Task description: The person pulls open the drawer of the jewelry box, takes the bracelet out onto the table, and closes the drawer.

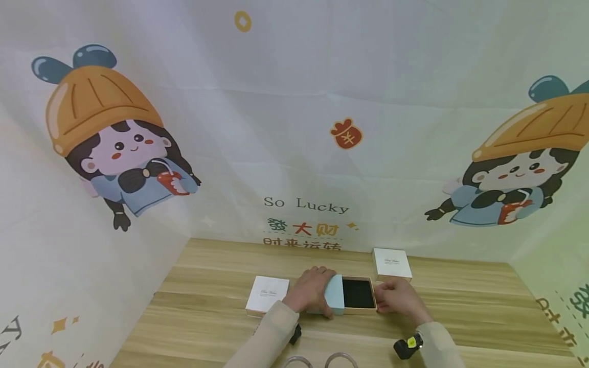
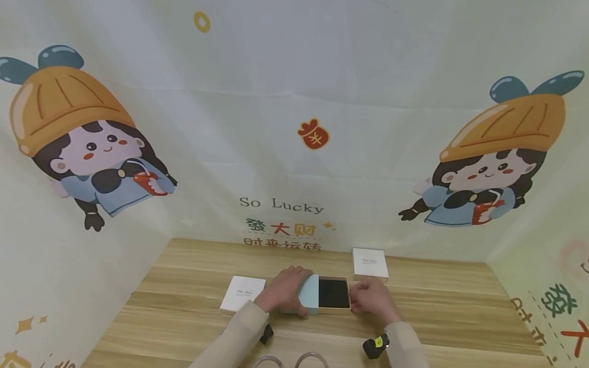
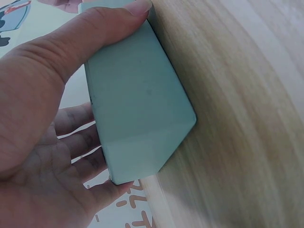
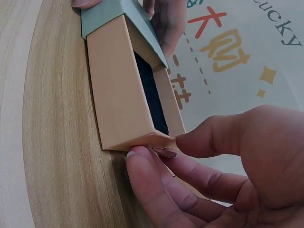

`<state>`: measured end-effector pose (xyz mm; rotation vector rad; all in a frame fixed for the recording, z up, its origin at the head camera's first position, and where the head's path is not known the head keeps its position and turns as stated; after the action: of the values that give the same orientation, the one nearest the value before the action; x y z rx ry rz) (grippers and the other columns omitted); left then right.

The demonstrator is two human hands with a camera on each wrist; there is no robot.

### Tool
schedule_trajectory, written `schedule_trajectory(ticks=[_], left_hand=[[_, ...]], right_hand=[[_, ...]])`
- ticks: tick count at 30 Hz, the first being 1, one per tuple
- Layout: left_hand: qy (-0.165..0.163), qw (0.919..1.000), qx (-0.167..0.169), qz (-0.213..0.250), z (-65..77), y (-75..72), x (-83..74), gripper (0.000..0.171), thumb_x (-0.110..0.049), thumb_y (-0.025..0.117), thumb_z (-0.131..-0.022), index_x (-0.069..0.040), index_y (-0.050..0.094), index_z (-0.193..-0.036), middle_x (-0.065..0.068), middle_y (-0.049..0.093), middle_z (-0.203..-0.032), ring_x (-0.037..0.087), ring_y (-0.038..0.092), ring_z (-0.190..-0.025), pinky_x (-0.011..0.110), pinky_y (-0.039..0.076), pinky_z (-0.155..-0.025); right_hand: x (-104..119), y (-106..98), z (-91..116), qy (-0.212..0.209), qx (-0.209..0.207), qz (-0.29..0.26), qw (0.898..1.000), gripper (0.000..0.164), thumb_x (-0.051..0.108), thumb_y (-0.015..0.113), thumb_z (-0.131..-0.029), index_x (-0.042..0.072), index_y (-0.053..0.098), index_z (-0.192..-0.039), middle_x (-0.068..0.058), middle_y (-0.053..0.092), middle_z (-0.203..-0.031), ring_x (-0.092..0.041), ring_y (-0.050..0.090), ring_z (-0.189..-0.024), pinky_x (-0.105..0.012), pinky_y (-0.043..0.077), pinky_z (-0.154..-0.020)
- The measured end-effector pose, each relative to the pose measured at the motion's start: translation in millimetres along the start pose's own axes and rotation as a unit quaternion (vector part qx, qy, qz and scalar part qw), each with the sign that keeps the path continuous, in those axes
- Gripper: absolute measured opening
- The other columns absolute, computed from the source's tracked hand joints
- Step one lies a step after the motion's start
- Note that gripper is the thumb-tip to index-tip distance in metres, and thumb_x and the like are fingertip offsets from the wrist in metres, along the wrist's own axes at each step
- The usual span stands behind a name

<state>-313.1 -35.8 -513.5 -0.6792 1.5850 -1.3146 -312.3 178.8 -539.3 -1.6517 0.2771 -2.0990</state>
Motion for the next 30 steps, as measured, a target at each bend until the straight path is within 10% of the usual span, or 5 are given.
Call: schedule_trajectory(ticks=[30], left_hand=[[0.005, 0.9999, -0.002, -0.011, -1.9, 3.5, 2.0, 0.101, -0.041, 0.1, -0.056, -0.017, 0.055, -0.143, 0.001, 0.063, -0.132, 0.017, 0.055, -0.108, 0.036, 0.047, -0.1]], right_hand=[[-3.1, 10.2, -5.9, -0.023, -0.05, -0.025, 0.998, 0.013, -0.009, 0.059, -0.093, -0.016, 0.07, -0.097, -0.013, 0.072, -0.076, -0.012, 0.067, -0.062, -0.026, 0.06, -0.059]])
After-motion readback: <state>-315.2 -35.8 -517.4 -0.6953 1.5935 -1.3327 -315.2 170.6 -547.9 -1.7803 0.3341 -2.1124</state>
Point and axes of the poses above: each hand's wrist, its own z-axis away from the middle knuckle, its own y-axis out of the palm, x = y × z, the point moved 7 cm from there along -z, towards the middle knuckle
